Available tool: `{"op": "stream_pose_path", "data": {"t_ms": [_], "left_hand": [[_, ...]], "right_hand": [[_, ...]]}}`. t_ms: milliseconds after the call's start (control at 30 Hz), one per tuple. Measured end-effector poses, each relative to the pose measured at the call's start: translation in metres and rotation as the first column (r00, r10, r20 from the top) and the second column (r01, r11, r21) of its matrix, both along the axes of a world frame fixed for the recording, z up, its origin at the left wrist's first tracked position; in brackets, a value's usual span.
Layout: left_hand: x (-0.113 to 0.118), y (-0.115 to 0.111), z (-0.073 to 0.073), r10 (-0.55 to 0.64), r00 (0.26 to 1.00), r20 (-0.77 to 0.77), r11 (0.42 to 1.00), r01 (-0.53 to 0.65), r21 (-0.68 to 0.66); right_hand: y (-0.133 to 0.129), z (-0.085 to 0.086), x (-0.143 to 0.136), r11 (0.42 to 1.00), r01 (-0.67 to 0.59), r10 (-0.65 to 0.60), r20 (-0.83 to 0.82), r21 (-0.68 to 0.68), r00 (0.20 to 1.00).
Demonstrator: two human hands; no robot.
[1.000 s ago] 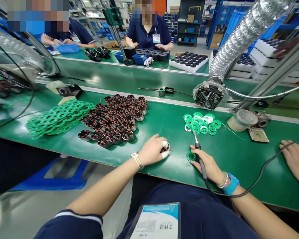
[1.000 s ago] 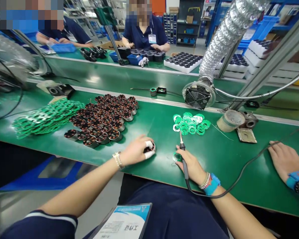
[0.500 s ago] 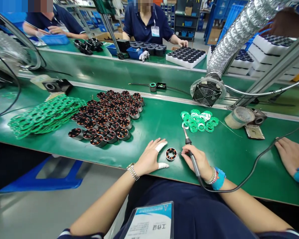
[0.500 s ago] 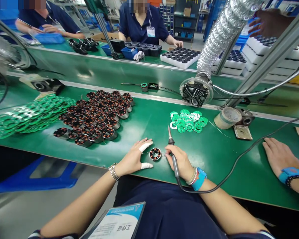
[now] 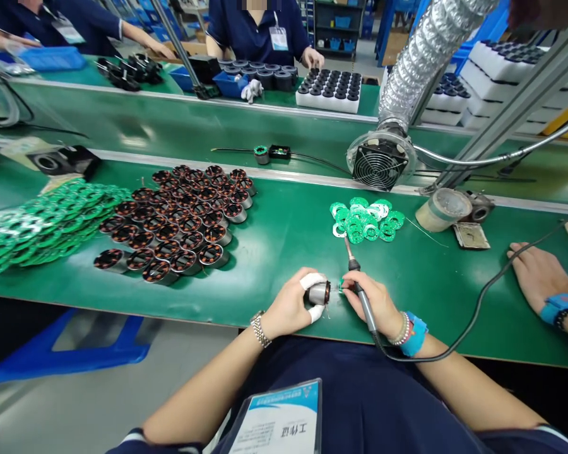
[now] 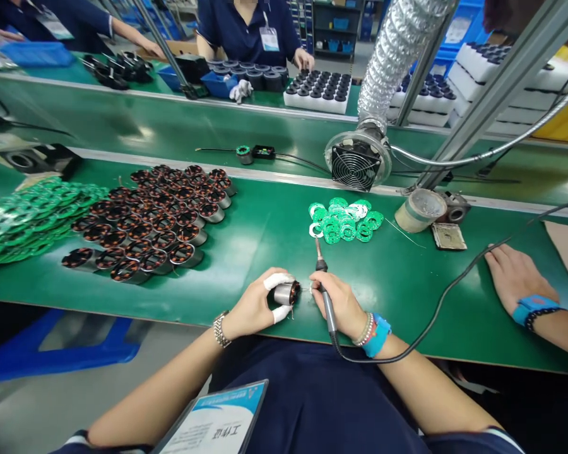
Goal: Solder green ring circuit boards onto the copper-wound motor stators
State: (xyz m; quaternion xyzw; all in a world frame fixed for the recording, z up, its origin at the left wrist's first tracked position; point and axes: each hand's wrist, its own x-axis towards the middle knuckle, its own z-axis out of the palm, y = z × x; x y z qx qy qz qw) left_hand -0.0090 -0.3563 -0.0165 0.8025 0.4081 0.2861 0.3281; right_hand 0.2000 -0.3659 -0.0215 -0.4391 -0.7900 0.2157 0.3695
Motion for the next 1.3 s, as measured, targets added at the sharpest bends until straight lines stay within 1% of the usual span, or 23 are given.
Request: {"op": "stream_pose_path", "data": {"t_ms": [133, 233, 333, 433, 533, 633, 833, 1300], "left_hand": [[-0.001, 0.011, -0.003, -0.02, 1.0, 0.002, 0.999, 0.02, -0.04], [-0.002, 0.014, -0.006, -0.033, 0.999, 0.008, 0.997, 0.033, -0.065], [-0.001, 0.014, -0.008, -0.032, 0.999, 0.008, 0.996, 0.032, -0.078], [-0.001, 0.013, -0.009, -0.026, 1.0, 0.005, 0.997, 0.026, -0.077], [-0.001, 0.013, -0.009, -0.025, 1.0, 0.009, 0.997, 0.026, -0.067], [-0.001, 0.014, -0.007, -0.032, 0.999, 0.003, 0.997, 0.032, -0.067], [0.001, 0.014, -0.005, -0.038, 0.999, 0.013, 0.996, 0.039, -0.075], [0.0, 0.014, -0.006, -0.029, 1.0, 0.007, 0.998, 0.029, -0.058]], "right_hand": [[-0.005, 0.006, 0.025, 0.997, 0.07, -0.071, -0.02, -0.034, 0.997], [-0.011, 0.011, 0.042, 0.996, 0.072, -0.074, -0.044, -0.047, 0.996], [-0.015, 0.013, 0.05, 0.993, 0.09, -0.094, -0.045, -0.076, 0.995], [-0.016, 0.012, 0.052, 0.982, 0.097, -0.107, -0.052, -0.16, 0.993], [-0.014, 0.011, 0.052, 0.978, 0.048, -0.06, -0.054, -0.202, 0.997], [-0.013, 0.011, 0.05, 0.979, 0.013, -0.02, -0.034, -0.205, 0.999], [-0.012, 0.014, 0.048, 0.977, 0.008, -0.013, -0.02, -0.213, 1.0], [-0.011, 0.012, 0.049, 0.978, -0.013, 0.008, -0.022, -0.206, 1.0]]}}
